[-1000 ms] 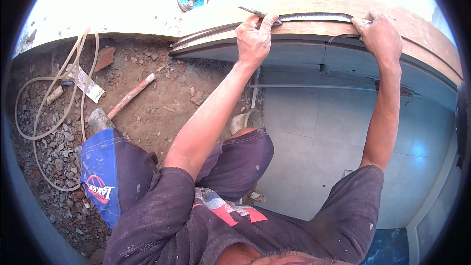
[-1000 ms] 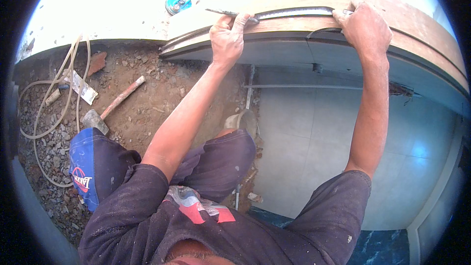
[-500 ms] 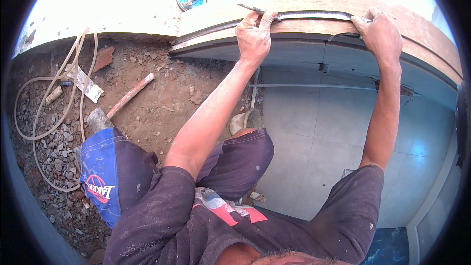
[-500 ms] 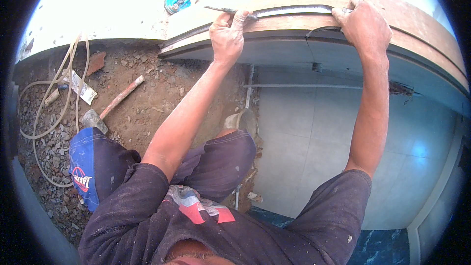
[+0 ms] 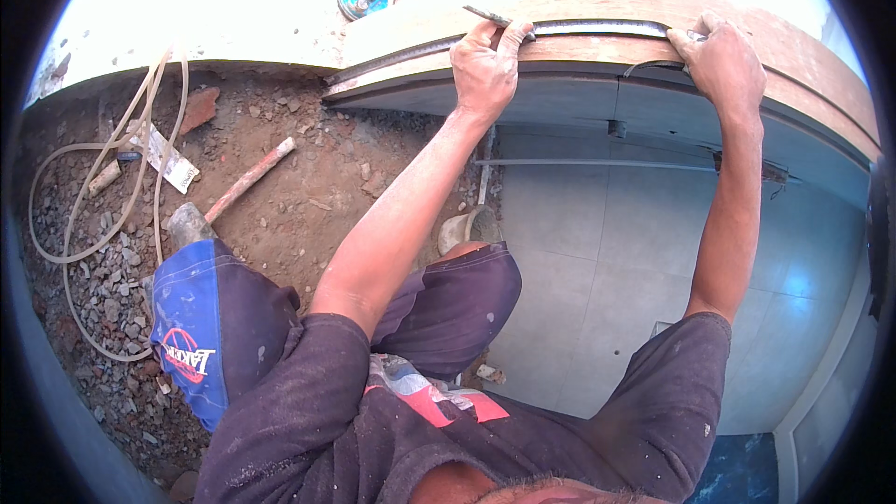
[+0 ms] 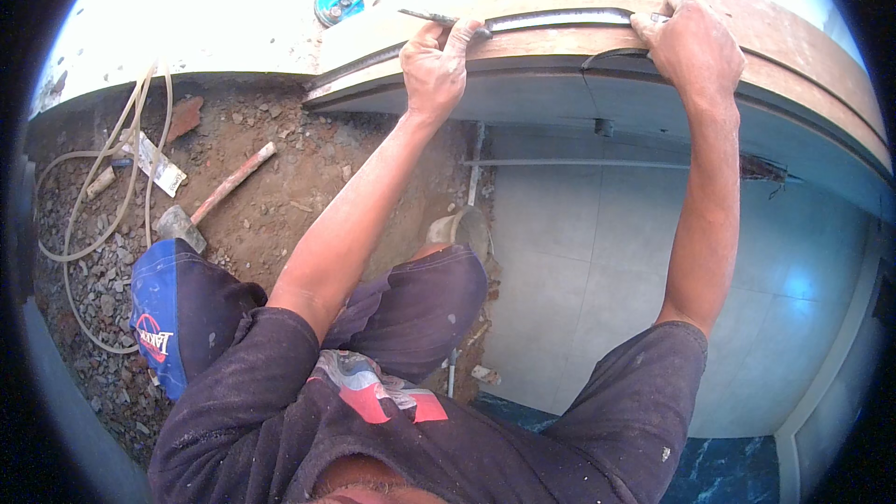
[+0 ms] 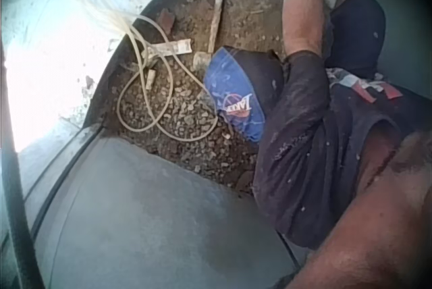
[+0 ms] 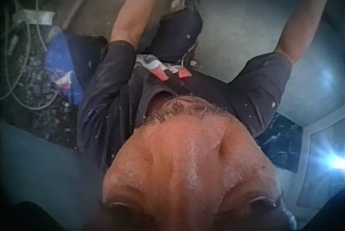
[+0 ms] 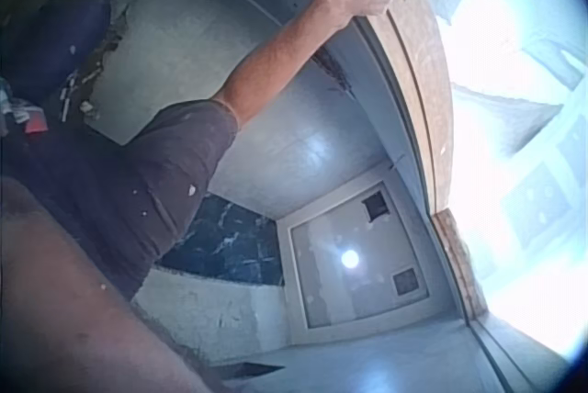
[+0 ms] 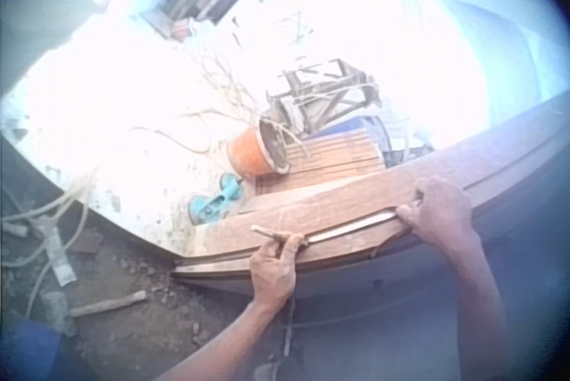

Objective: The person marks and measures a wall and floor area, then handles PVC pipes and pieces while working in a room under renovation.

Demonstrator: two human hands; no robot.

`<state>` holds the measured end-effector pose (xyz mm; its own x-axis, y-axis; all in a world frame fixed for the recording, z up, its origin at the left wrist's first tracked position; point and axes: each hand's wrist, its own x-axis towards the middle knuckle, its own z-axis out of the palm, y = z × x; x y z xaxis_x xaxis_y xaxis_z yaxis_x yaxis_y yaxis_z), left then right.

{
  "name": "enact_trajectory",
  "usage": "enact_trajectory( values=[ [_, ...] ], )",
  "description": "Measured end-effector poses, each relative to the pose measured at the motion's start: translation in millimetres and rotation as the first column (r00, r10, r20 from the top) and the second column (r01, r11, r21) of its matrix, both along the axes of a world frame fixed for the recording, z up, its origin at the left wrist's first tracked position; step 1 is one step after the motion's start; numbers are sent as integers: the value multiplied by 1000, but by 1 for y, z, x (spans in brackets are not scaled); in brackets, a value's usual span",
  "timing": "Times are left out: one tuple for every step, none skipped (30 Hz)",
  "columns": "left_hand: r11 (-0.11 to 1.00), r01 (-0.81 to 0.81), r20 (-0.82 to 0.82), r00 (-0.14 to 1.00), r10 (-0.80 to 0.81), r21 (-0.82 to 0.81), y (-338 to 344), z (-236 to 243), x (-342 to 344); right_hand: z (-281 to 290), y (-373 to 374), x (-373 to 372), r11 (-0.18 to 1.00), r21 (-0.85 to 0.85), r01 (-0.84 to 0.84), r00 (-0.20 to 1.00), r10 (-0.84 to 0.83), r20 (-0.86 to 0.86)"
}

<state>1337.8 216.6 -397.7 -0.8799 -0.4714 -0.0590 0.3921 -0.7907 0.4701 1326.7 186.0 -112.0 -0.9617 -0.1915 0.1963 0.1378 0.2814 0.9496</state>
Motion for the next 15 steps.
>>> enact_trajectory(
  values=[
    [1000, 2, 1, 1000, -2, -7, -1, 0, 1, 0, 1, 0, 1000, -2, -27, 1000, 27, -1],
    [1000, 14, 4, 1000, -14, -14, -1, -1, 2, 0, 1, 1, 999, -5, -39, 999, 39, -4],
    [999, 26, 8, 1000, -26, -22, -2, -1, 2, 0, 2, 0, 999, -2, -48, 999, 48, 0],
    [1000, 30, 5, 1000, -30, -5, -2, -1, 2, 1, 2, 0, 999, -1, -42, 999, 42, 2],
    [999, 35, 2, 999, -35, 11, -2, -1, 2, 1, 2, 0, 999, 1, -36, 999, 36, 4],
    [998, 52, 4, 999, -52, 25, -2, -1, 2, 1, 2, -1, 999, -3, -37, 999, 37, 3],
    [999, 36, -8, 999, -36, 39, -2, -1, 2, 1, 2, -1, 999, -6, -37, 999, 37, 2],
    [998, 35, -14, 999, -34, 51, -1, -1, 1, 1, 2, -1, 999, -8, -37, 999, 37, 1],
    [997, 45, -13, 999, -44, 59, -1, 0, 2, 0, 2, -1, 999, -11, -37, 999, 37, 1],
    [996, 29, -10, 1000, -28, 85, -2, -1, 2, 0, 2, -2, 999, -14, -37, 999, 37, 1],
    [994, 25, 0, 1000, -25, 106, -2, -1, 2, 0, 2, -2, 999, -21, -32, 999, 32, 2],
    [992, 20, 10, 1000, -21, 128, -3, -1, 2, 0, 2, -2, 999, -15, -36, 999, 36, 3],
    [990, -9, 19, 1000, 6, 137, -5, -2, 2, 0, 2, -2, 999, -14, -35, 999, 35, 5],
    [989, -37, 29, 999, 33, 146, -8, -4, 1, 1, 2, -1, 999, -13, -33, 999, 33, 7],
    [984, -67, 37, 997, 62, 163, -10, -5, 1, 1, 1, -1, 1000, -14, -25, 1000, 26, 8]
  ],
)
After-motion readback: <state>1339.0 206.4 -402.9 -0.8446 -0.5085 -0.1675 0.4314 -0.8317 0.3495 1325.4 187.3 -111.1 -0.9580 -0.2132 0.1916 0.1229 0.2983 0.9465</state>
